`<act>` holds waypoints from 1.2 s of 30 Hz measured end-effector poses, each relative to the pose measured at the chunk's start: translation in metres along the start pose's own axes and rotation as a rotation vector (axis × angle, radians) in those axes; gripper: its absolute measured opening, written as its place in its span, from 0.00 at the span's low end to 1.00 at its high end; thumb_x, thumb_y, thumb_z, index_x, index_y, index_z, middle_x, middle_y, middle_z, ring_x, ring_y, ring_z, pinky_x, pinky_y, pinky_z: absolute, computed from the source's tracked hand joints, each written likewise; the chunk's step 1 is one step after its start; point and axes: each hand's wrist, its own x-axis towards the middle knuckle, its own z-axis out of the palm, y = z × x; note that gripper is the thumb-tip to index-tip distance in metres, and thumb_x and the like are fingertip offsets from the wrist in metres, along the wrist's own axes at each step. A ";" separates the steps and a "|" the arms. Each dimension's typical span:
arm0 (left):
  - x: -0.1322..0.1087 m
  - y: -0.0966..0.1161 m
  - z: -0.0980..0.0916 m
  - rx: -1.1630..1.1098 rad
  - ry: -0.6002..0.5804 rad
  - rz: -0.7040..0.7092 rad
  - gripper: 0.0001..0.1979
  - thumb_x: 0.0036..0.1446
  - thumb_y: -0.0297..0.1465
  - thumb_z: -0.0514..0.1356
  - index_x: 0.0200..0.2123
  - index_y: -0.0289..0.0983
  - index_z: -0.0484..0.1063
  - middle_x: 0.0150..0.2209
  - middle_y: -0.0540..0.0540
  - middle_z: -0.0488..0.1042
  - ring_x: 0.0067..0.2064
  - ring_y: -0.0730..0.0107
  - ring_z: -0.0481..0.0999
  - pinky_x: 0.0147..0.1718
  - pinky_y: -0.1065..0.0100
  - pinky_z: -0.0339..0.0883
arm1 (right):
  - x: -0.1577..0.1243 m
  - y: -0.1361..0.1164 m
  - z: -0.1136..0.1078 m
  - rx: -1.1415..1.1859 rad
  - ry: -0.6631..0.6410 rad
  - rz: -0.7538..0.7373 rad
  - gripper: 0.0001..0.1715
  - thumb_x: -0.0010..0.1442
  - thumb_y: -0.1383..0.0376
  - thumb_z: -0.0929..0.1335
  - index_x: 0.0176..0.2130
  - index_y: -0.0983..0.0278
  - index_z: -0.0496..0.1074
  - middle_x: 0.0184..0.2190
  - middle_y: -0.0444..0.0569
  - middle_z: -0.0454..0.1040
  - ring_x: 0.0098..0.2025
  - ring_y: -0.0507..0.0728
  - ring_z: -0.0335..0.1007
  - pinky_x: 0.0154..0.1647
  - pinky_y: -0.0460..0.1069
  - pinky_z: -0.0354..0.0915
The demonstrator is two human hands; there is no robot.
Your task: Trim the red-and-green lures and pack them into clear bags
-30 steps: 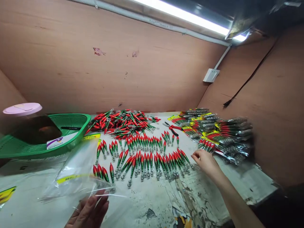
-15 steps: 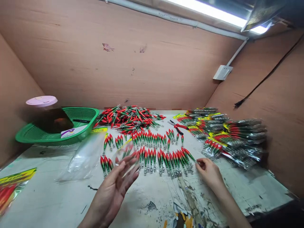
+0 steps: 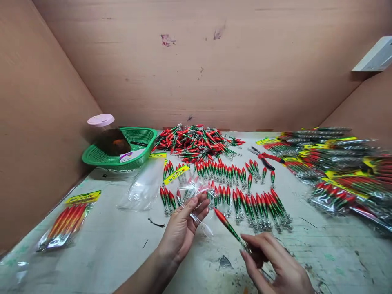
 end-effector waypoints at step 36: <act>-0.015 -0.010 -0.001 0.075 -0.142 -0.145 0.17 0.58 0.32 0.59 0.49 0.32 0.71 0.42 0.37 0.79 0.44 0.58 0.79 0.45 0.61 0.72 | 0.035 -0.037 0.049 -0.029 0.242 -0.159 0.09 0.56 0.77 0.68 0.35 0.65 0.69 0.33 0.50 0.74 0.36 0.56 0.66 0.38 0.53 0.67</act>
